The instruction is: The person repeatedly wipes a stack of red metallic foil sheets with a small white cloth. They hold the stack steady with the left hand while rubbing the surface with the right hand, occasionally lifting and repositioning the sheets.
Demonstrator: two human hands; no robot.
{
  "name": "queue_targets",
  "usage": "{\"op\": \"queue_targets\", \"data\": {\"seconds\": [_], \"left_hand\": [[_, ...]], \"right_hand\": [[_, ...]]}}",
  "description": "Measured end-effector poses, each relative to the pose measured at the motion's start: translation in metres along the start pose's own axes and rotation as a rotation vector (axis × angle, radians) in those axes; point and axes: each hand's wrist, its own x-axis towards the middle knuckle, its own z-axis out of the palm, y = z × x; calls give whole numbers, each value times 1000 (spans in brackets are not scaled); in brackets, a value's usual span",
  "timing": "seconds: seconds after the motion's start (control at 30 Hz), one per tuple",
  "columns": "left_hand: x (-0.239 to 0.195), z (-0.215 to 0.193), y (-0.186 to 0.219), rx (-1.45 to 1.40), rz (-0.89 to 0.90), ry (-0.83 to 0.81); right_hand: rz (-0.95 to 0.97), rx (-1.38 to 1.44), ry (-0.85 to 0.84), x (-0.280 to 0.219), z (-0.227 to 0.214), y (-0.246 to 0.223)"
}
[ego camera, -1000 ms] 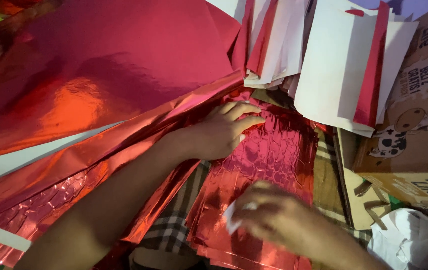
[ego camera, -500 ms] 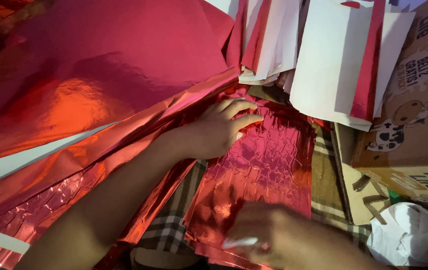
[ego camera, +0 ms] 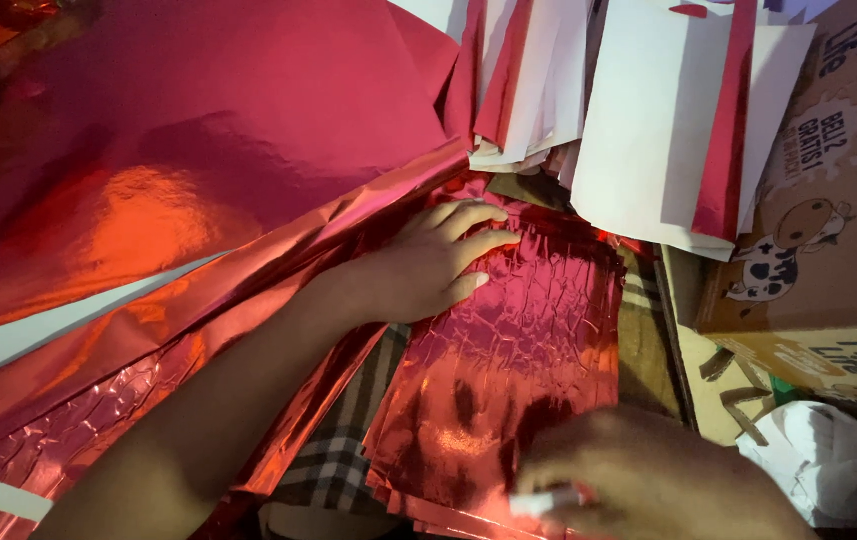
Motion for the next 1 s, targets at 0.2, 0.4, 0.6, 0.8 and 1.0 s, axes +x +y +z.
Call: {"op": "queue_targets", "data": {"seconds": [0.2, 0.4, 0.6, 0.8, 1.0], "left_hand": [[2, -2, 2, 16, -34, -56], [1, -1, 1, 24, -31, -38], [-3, -13, 13, -95, -130, -85], [-3, -10, 8, -102, -79, -61], [-2, -13, 13, -68, -87, -98]], "right_hand": [[122, -202, 243, -13, -15, 37], [352, -736, 817, 3, -26, 68], [-20, -700, 768, 36, -10, 55], [-46, -664, 669, 43, -10, 42], [0, -733, 704, 37, -8, 39]]}}
